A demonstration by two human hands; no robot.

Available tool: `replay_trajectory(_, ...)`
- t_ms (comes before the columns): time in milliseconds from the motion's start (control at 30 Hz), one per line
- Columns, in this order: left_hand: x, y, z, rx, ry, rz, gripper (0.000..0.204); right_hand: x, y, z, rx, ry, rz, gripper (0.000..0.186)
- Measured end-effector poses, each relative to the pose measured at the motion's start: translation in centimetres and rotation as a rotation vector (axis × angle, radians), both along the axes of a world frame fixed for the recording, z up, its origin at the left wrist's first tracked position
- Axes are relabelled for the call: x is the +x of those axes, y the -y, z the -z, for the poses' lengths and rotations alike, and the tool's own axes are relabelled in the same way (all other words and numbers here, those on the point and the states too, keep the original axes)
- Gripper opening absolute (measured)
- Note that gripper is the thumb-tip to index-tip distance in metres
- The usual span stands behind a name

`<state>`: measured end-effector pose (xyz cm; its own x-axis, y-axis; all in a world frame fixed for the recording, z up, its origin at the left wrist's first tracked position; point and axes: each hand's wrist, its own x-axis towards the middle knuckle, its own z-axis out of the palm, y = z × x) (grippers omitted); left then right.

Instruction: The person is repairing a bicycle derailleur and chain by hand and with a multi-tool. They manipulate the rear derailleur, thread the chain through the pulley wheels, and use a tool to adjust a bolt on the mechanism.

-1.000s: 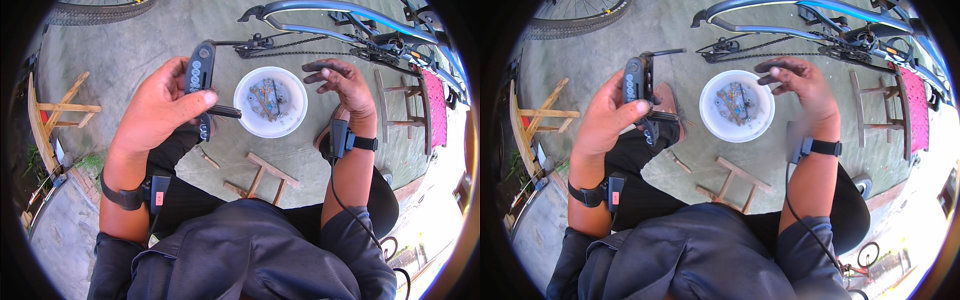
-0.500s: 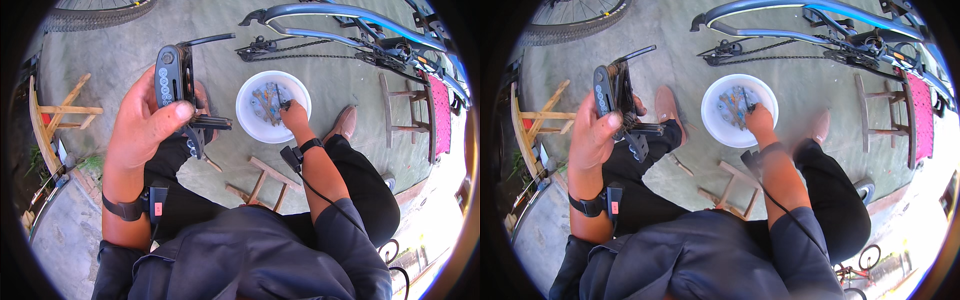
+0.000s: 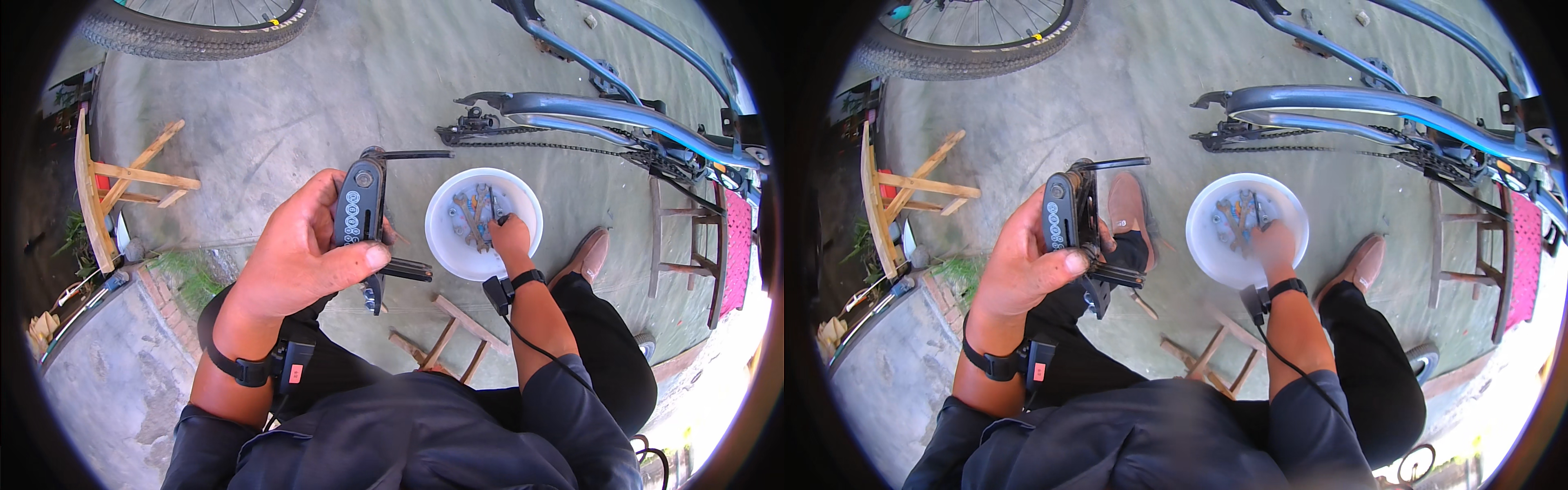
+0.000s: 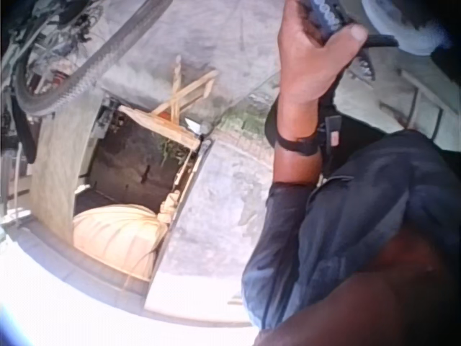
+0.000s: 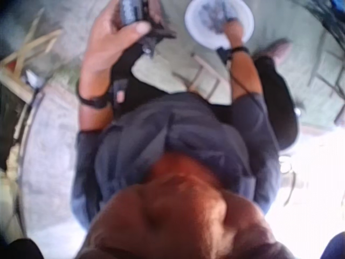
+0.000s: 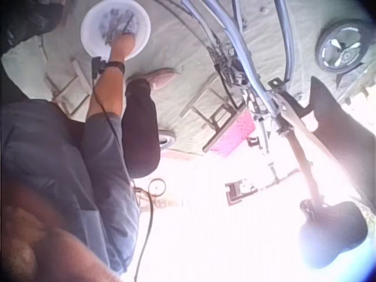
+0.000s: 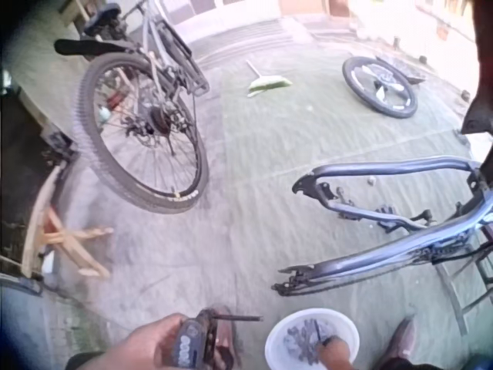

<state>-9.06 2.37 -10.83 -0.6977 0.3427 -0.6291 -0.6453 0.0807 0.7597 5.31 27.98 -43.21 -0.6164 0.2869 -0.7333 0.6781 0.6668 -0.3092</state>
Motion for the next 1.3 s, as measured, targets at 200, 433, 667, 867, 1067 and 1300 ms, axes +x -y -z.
replay_trajectory(200, 0.7, -0.7, -1.7, 0.081, -0.054, 0.052, 0.050, -2.4, 0.3, -6.4, -0.297, -0.059, -0.118, 0.038)
replay_trajectory(433, 2.0, -2.2, -3.9, 0.258, -0.121, 0.114, 0.060, -8.5, -4.0, -25.0, -0.798, -0.207, -0.008, 0.020)
replay_trajectory(667, 3.7, -5.2, -4.2, 0.580, 0.055, 0.126, 0.054, -4.5, -8.1, -40.7, -0.784, -0.660, 0.199, 0.027)
replay_trajectory(867, 5.0, -7.6, -5.3, 0.499, -0.058, 0.249, 0.065, -1.3, -8.2, -39.9, -0.974, -0.929, 0.389, 0.032)
replay_trajectory(1067, 6.5, -8.5, -7.3, 0.346, -0.266, 0.254, 0.072, -1.5, -9.4, -38.2, -1.064, -0.891, 0.273, 0.026)
replay_trajectory(1300, 5.9, -9.3, -6.8, 0.273, -0.331, 0.306, 0.068, -2.0, -9.6, -37.7, -1.050, -0.856, 0.286, 0.024)
